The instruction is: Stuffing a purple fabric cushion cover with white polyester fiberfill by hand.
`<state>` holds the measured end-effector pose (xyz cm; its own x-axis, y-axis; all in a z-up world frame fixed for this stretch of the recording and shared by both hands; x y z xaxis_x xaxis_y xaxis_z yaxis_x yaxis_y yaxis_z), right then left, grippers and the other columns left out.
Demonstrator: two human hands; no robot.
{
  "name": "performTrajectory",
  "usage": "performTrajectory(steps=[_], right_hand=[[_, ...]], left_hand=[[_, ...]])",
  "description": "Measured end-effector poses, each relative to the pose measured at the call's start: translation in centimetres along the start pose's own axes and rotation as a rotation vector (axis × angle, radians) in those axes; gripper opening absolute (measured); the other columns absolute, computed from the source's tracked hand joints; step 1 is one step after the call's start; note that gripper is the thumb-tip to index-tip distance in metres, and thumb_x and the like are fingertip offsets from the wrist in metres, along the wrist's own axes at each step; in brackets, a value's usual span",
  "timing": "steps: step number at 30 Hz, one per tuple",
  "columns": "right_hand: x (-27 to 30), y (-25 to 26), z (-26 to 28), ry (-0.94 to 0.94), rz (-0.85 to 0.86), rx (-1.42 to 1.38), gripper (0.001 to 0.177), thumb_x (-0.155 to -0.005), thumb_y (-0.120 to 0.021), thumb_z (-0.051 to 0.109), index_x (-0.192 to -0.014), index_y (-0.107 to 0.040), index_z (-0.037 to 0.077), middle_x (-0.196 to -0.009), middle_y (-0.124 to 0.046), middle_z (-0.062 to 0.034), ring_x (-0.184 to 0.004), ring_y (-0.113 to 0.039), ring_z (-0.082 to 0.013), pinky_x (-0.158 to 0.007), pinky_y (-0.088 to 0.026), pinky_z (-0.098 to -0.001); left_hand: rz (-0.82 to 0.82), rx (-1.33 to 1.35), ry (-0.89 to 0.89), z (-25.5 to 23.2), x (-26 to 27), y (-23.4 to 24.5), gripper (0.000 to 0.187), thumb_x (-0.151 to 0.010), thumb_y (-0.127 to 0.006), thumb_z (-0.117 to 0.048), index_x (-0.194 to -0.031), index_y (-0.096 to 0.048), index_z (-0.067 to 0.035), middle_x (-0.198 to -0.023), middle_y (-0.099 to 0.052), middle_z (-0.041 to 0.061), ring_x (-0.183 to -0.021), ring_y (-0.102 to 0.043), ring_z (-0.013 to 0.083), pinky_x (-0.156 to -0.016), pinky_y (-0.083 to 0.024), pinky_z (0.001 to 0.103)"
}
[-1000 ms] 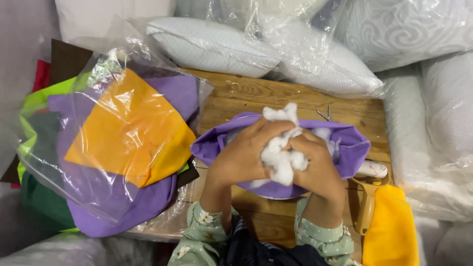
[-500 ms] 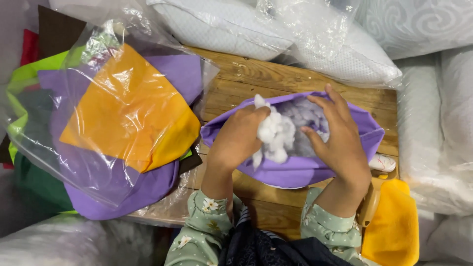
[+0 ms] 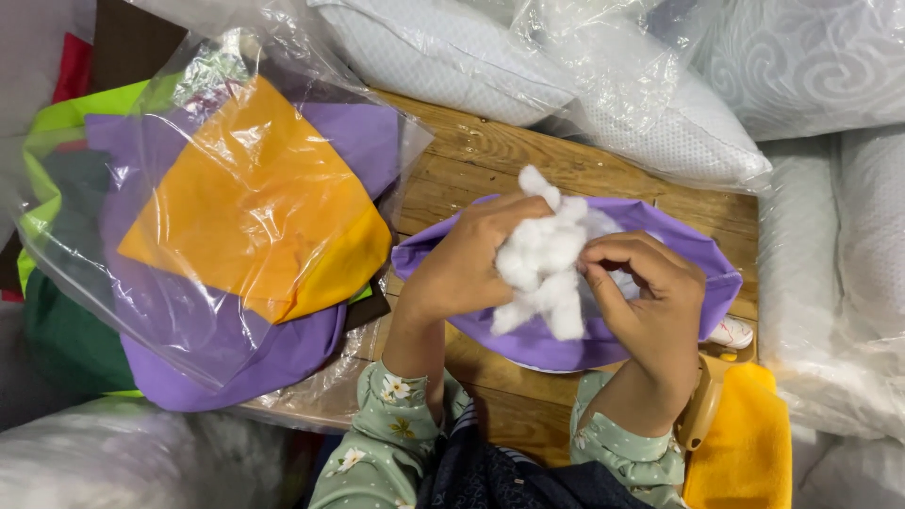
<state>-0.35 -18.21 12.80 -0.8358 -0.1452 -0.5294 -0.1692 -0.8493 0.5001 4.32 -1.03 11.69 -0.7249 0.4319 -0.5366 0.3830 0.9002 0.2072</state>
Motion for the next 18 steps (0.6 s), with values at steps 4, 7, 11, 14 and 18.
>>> performTrajectory(steps=[4,7,11,14,18], right_hand=[[0.6,0.3,-0.3,0.001,-0.033,-0.035,0.012,-0.084,-0.08,-0.008,-0.089,-0.076,0.002,-0.084,-0.073,-0.0112,-0.072,-0.07,-0.0228,-0.067,-0.059,-0.0316],[0.5,1.4,-0.6,-0.081,-0.124,-0.01,0.033,-0.084,-0.088,-0.002,-0.109,-0.066,-0.004,-0.106,-0.063,-0.0164,-0.094,-0.064,-0.0274,-0.078,-0.06,-0.0367],[0.4,-0.7,-1.8,-0.194,0.133,-0.142,0.061,-0.089,-0.07,-0.006,-0.142,-0.04,-0.006,-0.145,-0.047,-0.0307,-0.122,-0.056,-0.0409,-0.094,-0.053,-0.0554],[0.3,-1.1,-2.8,-0.224,0.085,-0.313,0.059,-0.095,-0.063,-0.004,-0.148,-0.039,-0.004,-0.139,-0.055,-0.0216,-0.116,-0.059,-0.0253,-0.09,-0.058,-0.0424],[1.9,-0.3,-4.7,-0.167,-0.092,-0.298,0.025,-0.096,-0.068,-0.002,-0.121,-0.069,-0.005,-0.089,-0.071,-0.0158,-0.072,-0.069,-0.0177,-0.063,-0.061,-0.0348]], left_hand=[[0.017,0.121,0.017,2.0,0.6,-2.3,0.03,-0.074,-0.077,-0.01,-0.101,-0.066,-0.013,-0.081,-0.063,0.011,-0.077,-0.062,0.0274,-0.074,-0.052,0.04],[-0.069,0.095,0.01,1.9,0.4,-0.7,0.029,-0.075,-0.081,-0.016,-0.099,-0.067,-0.017,-0.079,-0.063,0.004,-0.074,-0.062,0.0198,-0.072,-0.05,0.035],[-0.108,0.38,-0.014,0.1,0.0,0.5,0.035,-0.074,-0.084,-0.022,-0.102,-0.066,-0.012,-0.082,-0.062,0.002,-0.08,-0.055,0.0102,-0.072,-0.048,0.029],[-0.094,0.462,-0.016,0.6,-0.3,-0.3,0.036,-0.074,-0.086,-0.022,-0.102,-0.067,-0.01,-0.082,-0.063,0.001,-0.08,-0.056,0.0092,-0.072,-0.048,0.028],[-0.104,0.388,-0.034,-0.6,-1.0,-0.2,0.036,-0.075,-0.085,-0.019,-0.103,-0.066,-0.007,-0.085,-0.062,0.008,-0.08,-0.058,0.0167,-0.073,-0.049,0.033]])
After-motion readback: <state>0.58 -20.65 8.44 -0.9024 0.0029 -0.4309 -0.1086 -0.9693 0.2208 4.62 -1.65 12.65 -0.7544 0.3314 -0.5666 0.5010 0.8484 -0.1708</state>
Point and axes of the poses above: each hand's wrist, its own x-axis away from the middle knuckle, its own y-axis out of the back of the hand, z = x × y, the point moved 8 cm from there along -x, towards the middle knuckle
